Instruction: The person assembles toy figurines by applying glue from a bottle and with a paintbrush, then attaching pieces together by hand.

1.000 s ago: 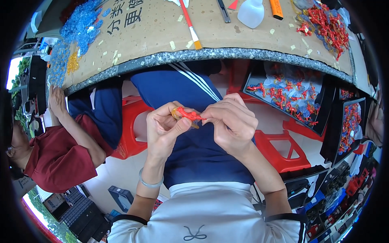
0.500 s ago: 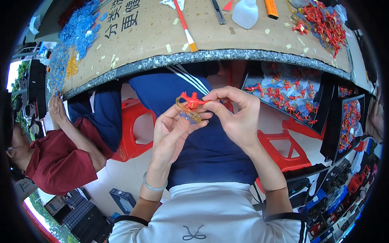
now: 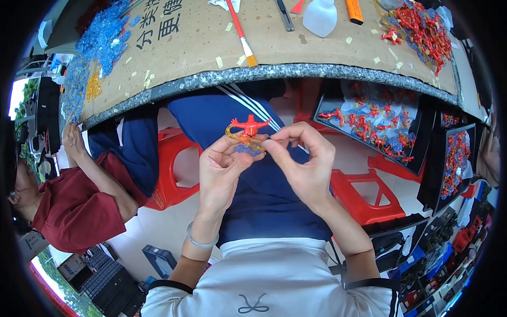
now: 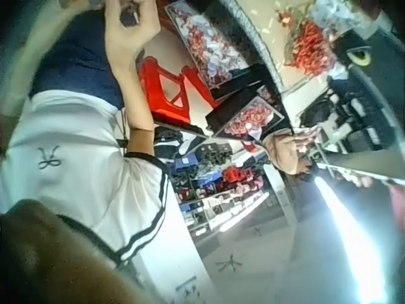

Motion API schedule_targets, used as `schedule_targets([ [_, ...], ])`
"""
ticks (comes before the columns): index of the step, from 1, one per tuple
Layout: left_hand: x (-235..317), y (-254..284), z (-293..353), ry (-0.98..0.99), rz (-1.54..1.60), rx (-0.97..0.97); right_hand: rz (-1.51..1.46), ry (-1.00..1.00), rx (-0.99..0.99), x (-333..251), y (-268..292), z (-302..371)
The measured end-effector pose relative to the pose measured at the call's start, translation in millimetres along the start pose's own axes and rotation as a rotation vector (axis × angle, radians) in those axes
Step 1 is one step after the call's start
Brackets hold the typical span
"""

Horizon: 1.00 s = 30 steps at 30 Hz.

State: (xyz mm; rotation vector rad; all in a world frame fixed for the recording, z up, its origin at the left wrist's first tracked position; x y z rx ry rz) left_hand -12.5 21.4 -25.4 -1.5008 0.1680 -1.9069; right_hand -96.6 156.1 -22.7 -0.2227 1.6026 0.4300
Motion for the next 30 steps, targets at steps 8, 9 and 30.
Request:
schedule_targets([
  [8,0.9,2.6,2.5,-0.04,-0.025,0.036,0.124,0.207,-0.043,-10.8,-8.6,-7.4],
  [9,0.5,2.9,2.8,-0.041,-0.025,0.036,0.123,0.207,-0.038,-10.8,-9.1,-7.0],
  [30,-2.4,-1.0,1.8,-0.032,0.068,-0.009,0.142,0.205,0.022,-15.6,-9.2,-2.3],
])
Point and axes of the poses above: each hand's wrist, its own z-axis away from the middle knuckle, its own y-axis out of the back of the hand, x = y × z, the point moved 2 cm from there along -z, towards the middle knuckle
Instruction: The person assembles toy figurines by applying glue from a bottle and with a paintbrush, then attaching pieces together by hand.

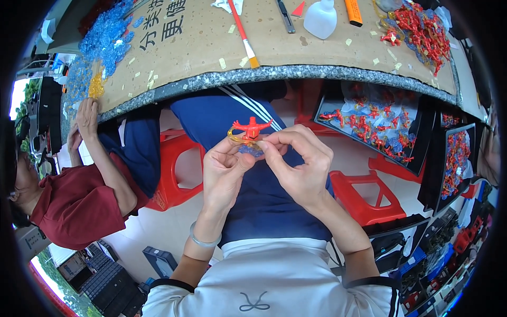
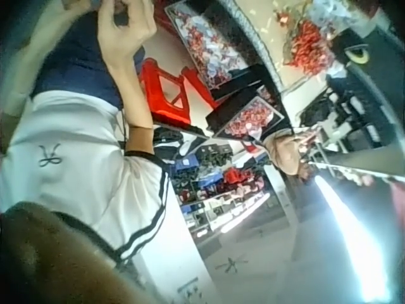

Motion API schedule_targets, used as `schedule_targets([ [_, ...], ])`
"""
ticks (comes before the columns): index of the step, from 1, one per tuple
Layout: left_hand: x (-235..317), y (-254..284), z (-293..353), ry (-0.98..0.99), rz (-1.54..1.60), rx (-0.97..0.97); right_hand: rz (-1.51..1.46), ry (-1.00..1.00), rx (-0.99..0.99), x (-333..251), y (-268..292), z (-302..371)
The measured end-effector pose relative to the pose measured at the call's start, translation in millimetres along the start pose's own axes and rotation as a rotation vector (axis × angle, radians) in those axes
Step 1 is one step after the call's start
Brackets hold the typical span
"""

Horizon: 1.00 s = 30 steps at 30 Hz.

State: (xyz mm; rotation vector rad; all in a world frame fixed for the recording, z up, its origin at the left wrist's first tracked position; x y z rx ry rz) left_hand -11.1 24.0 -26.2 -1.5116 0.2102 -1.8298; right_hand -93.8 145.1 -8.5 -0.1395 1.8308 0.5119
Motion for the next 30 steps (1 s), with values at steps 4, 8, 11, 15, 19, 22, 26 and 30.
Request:
schedule_targets([
  [4,0.1,2.0,1.1,-0.025,-0.044,0.027,-0.006,-0.003,-0.004,1.4,-1.8,0.0],
  [8,0.6,4.3,3.1,-0.073,-0.087,0.051,-0.021,0.004,-0.017,0.4,-4.0,0.7],
  [11,3.4,2.0,5.2,-0.12,-0.081,0.071,-0.02,-0.003,-0.027,-0.3,-5.3,0.3],
  [15,6.8,1.6,9.2,-0.167,-0.144,0.101,-0.005,-0.025,-0.067,-0.5,-6.9,0.1],
  [19,8.9,3.3,12.1,-0.23,-0.191,0.122,-0.006,-0.018,-0.086,-2.5,-10.8,-0.2],
  [22,9.2,5.2,11.9,-0.292,-0.27,0.127,-0.021,-0.034,-0.092,-3.3,-13.2,-0.9],
  [26,13.7,6.0,14.2,-0.339,-0.351,0.118,-0.025,-0.027,-0.084,-7.0,-15.2,-0.6],
  [30,15.8,10.0,11.6,-0.23,-0.15,0.132,0.014,0.039,-0.101,-8.0,-15.6,-7.5],
])
Point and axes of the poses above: each hand's wrist, its own z-axis away from the middle knuckle, its own y-axis out of the back of the hand, x = y × z, the point moved 2 cm from there along -z, towards the middle knuckle
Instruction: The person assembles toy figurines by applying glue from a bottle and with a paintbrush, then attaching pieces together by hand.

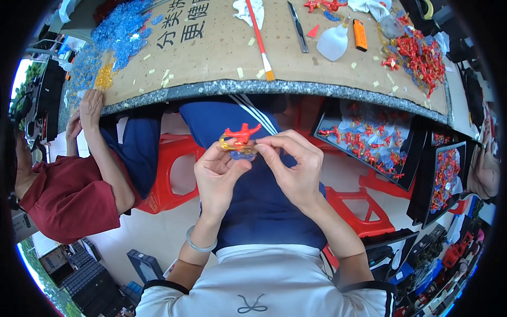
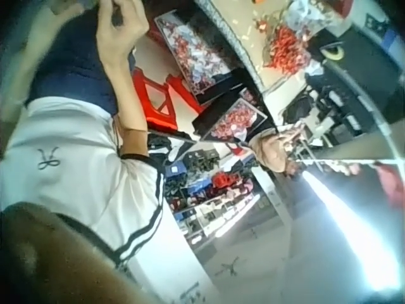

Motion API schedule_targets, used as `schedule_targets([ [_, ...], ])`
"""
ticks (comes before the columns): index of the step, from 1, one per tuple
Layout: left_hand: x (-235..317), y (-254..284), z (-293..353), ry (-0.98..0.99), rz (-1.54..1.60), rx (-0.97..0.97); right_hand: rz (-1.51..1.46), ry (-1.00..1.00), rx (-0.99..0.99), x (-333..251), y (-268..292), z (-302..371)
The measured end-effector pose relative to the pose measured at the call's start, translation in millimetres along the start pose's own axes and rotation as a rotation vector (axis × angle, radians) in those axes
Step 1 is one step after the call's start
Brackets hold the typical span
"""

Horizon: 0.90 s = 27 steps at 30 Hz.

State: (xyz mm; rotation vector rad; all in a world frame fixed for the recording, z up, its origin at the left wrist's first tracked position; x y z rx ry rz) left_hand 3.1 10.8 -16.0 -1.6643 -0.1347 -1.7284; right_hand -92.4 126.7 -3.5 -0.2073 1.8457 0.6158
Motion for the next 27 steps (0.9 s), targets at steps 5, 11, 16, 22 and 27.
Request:
schedule_targets([
  [5,2.2,22.0,-7.8,0.071,0.1,0.055,0.253,0.083,0.071,-3.8,-2.3,-62.8],
  [11,13.4,24.6,-2.1,0.036,0.168,0.056,0.691,0.123,0.12,15.9,-25.4,-163.2],
  [16,14.5,37.7,5.3,0.012,0.201,0.106,0.746,-0.003,-0.001,14.5,-22.3,-167.7],
  [22,8.9,38.0,3.8,0.039,0.177,0.074,-0.041,-0.025,0.006,-46.6,2.9,-105.8],
  [27,7.3,22.2,-0.2,0.059,0.17,0.087,-0.427,0.166,-0.054,-51.3,-4.0,-34.4],
])
Point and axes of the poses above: each hand's wrist, its own z-axis away from the middle knuckle, its own y-axis out of the back of the hand, x = y × z, the point moved 2 cm from there along -z, towards the middle knuckle
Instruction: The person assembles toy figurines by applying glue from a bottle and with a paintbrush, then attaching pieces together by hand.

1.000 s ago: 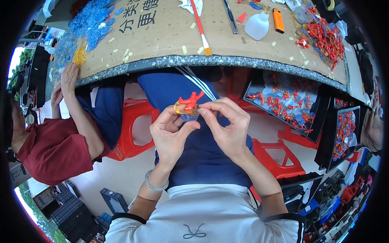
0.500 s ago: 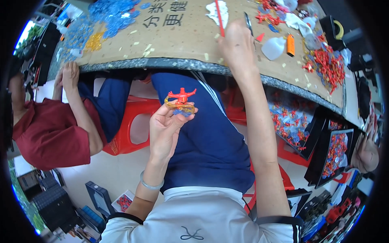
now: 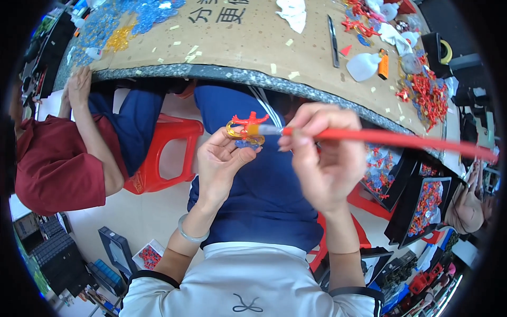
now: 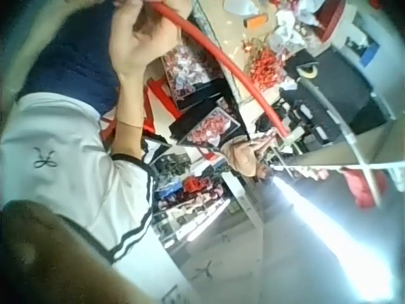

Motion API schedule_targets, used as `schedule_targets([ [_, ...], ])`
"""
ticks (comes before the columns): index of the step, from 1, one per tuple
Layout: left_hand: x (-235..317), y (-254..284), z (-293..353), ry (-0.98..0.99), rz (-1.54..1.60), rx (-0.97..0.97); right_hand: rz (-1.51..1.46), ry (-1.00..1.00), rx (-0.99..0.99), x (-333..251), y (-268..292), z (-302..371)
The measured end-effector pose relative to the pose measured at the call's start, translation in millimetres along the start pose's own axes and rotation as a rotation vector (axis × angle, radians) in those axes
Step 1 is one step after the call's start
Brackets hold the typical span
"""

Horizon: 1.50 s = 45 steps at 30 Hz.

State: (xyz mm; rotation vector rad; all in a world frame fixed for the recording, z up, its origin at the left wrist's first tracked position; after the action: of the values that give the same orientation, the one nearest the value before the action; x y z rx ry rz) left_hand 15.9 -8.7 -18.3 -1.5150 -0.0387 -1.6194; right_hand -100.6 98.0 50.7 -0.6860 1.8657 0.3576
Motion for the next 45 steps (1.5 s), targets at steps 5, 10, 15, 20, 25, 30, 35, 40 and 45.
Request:
schedule_targets([
  [5,-8.9,-13.4,-0.9,0.025,-0.027,-0.042,0.296,0.098,-0.118,14.0,22.8,21.1],
  [10,-10.7,-13.4,-0.6,0.04,-0.033,-0.061,0.087,0.092,0.081,8.5,24.5,22.4],
  [15,-3.8,-13.5,-1.4,0.014,-0.02,-0.086,0.422,0.134,-0.22,12.3,35.2,21.6],
  [20,-4.6,-15.0,-0.2,-0.002,-0.061,-0.099,0.157,0.138,0.002,3.6,29.7,20.4],
  [25,-4.8,-12.9,-2.2,0.0,-0.036,-0.088,0.365,0.194,-0.183,6.3,32.1,15.8],
  [30,-3.7,-14.1,-2.0,0.012,-0.054,-0.107,0.214,0.238,-0.153,0.3,24.4,14.0],
  [35,-1.4,-14.1,-2.6,-0.031,-0.098,-0.072,0.301,0.104,-0.191,2.3,34.2,10.8],
  [40,0.2,-16.3,-0.8,-0.059,-0.109,-0.065,0.296,0.227,-0.228,-3.4,28.1,6.9],
  [45,0.7,-18.1,-2.4,-0.045,-0.114,-0.077,0.25,0.135,-0.152,0.5,27.6,9.0],
])
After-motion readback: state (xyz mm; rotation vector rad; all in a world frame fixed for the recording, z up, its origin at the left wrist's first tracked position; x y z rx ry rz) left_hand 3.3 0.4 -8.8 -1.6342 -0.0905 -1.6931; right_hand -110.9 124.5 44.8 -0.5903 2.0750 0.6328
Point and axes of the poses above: each hand's wrist, its own z-axis away from the middle knuckle, its own y-axis out of the back of the hand, x = y × z, the point moved 2 cm from there along -z, towards the middle knuckle
